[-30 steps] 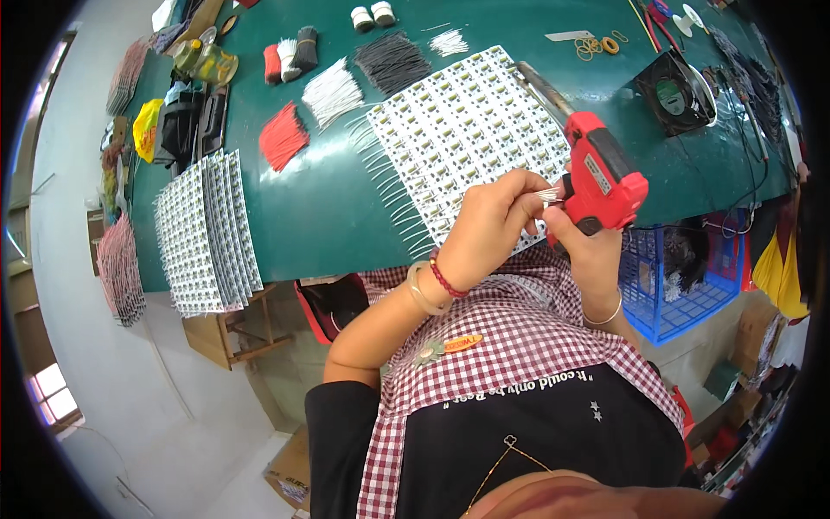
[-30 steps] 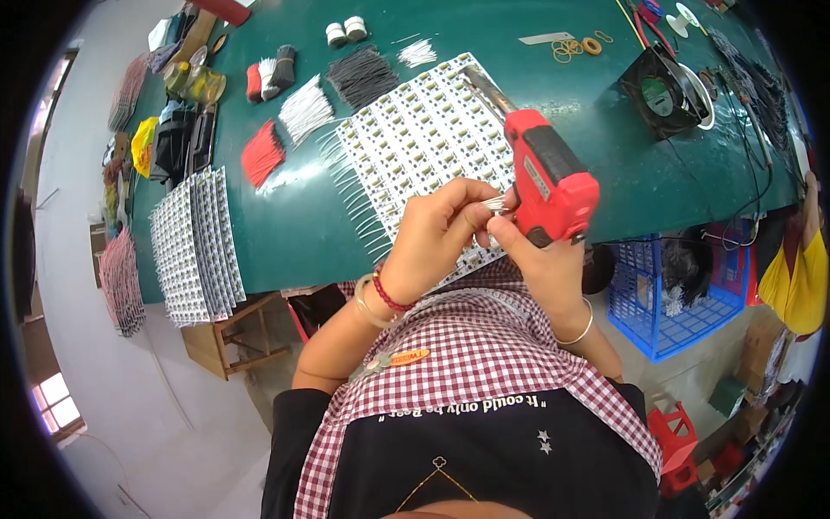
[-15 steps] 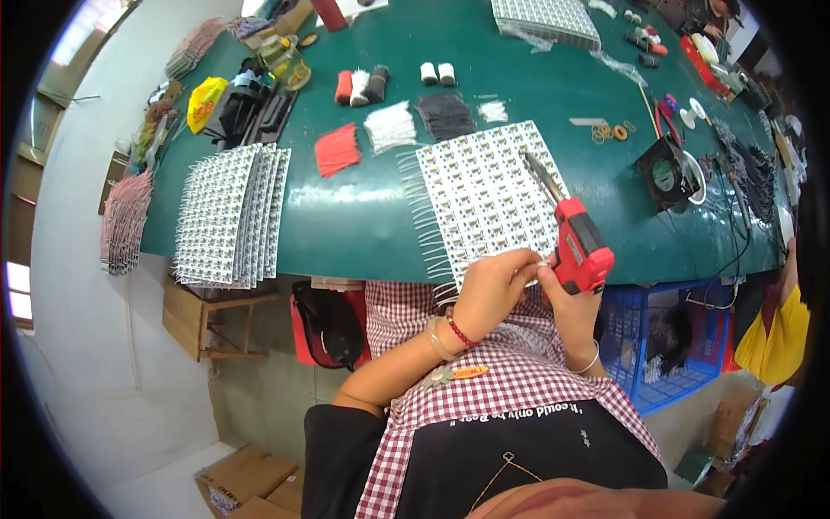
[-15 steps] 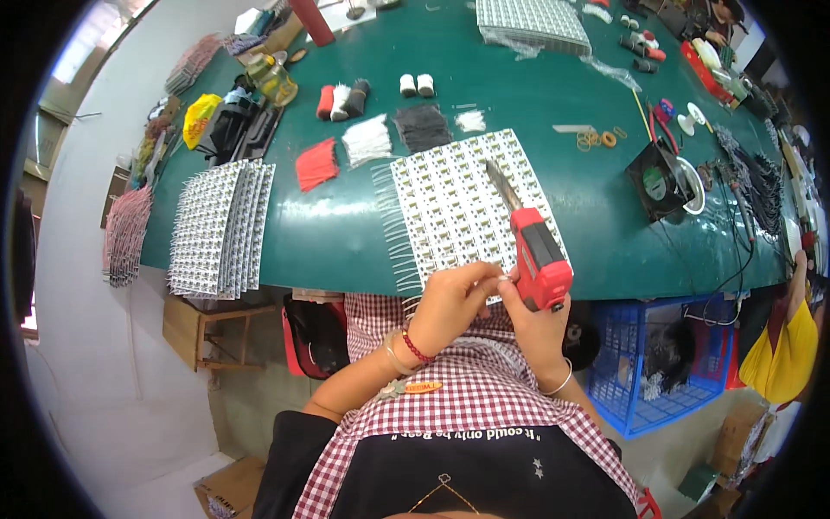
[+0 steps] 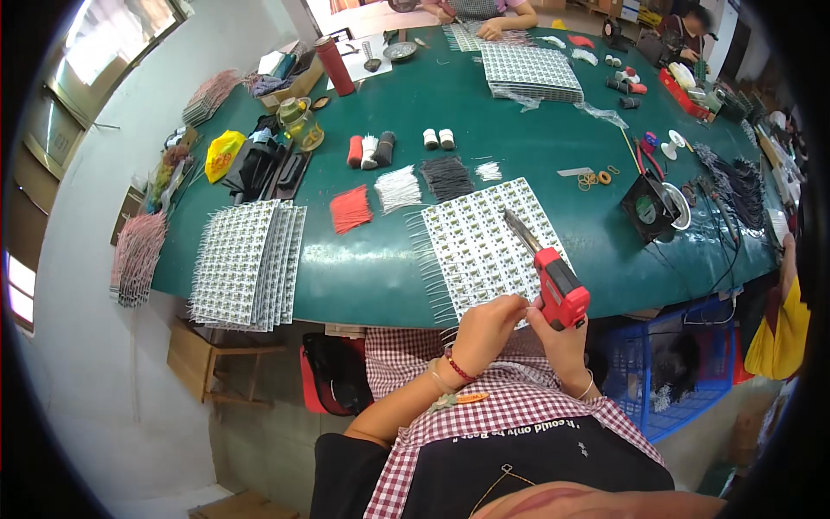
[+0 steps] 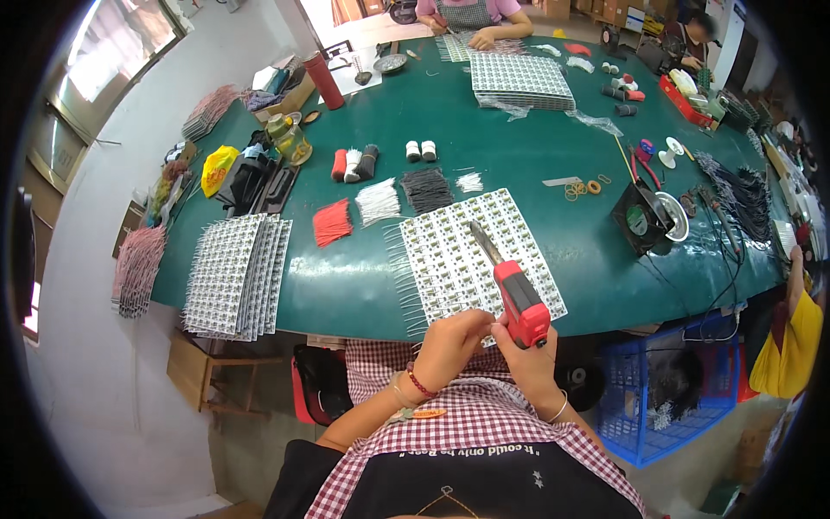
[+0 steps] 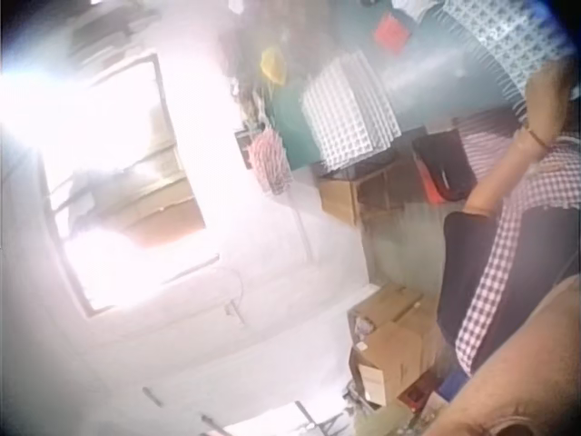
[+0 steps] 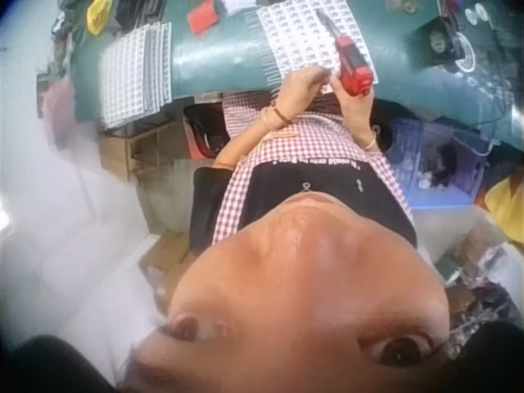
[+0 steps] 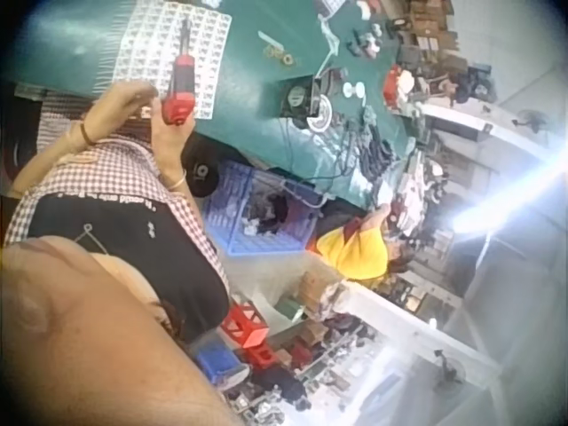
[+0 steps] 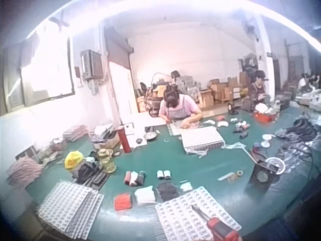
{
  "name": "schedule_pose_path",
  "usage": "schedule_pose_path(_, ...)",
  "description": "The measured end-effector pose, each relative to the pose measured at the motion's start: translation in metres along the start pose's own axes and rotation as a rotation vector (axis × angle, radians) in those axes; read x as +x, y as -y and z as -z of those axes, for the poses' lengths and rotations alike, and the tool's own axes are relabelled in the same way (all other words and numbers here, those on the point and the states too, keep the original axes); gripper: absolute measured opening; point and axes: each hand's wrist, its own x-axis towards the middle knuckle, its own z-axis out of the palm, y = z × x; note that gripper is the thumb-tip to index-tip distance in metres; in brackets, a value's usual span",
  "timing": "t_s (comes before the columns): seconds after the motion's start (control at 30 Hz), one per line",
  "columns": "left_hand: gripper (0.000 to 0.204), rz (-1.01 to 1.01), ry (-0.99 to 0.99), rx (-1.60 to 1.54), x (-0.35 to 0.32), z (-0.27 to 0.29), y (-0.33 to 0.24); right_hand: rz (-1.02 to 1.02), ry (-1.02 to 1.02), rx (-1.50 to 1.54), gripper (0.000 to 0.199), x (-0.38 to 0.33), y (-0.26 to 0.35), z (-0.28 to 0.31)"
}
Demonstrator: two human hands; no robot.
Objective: The person uses a soldering iron to attach white wires to a large LED panel on a green workbench. They repeatedly pick up wires, position them on the panel, and apply the soldering iron to secure the connections. The task is performed in a workshop environment with other workers visible in the background.
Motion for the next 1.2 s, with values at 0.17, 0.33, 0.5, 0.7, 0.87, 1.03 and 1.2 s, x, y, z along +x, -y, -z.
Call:
schedule_pose_path(0.17,0.009,-0.006,0.03,-0.041,0.001,-0.003,0.002,-0.005,0.031,-0.058,0.013,0.0,-0.007,0.007)
schedule_pose_path(0.33,0.008,0.017,0.001,-0.109,-0.006,-0.013,0.007,-0.035,0.018,-0.054,0.016,-0.005,-0.013,0.007)
schedule_pose_path(0.5,0.008,0.007,-0.02,-0.13,-0.009,-0.02,0.011,-0.044,-0.005,-0.042,0.015,-0.011,-0.018,0.009)
schedule_pose_path(0.7,0.012,0.203,0.038,-0.197,-0.004,-0.009,0.006,-0.088,-0.003,0.025,0.017,-0.008,-0.025,0.005)
schedule_pose_path(0.87,0.013,0.163,0.041,-0.132,0.002,0.002,0.002,-0.057,-0.009,0.068,0.026,-0.007,-0.033,0.001)
schedule_pose_path(1.03,0.012,0.23,0.02,-0.165,-0.002,0.001,0.001,-0.055,0.138,-0.088,0.046,-0.001,-0.046,0.01)
schedule_pose_path(1.2,0.009,0.25,-0.029,-0.225,0.003,-0.003,-0.002,0.011,0.106,0.014,0.046,-0.002,-0.044,0.012)
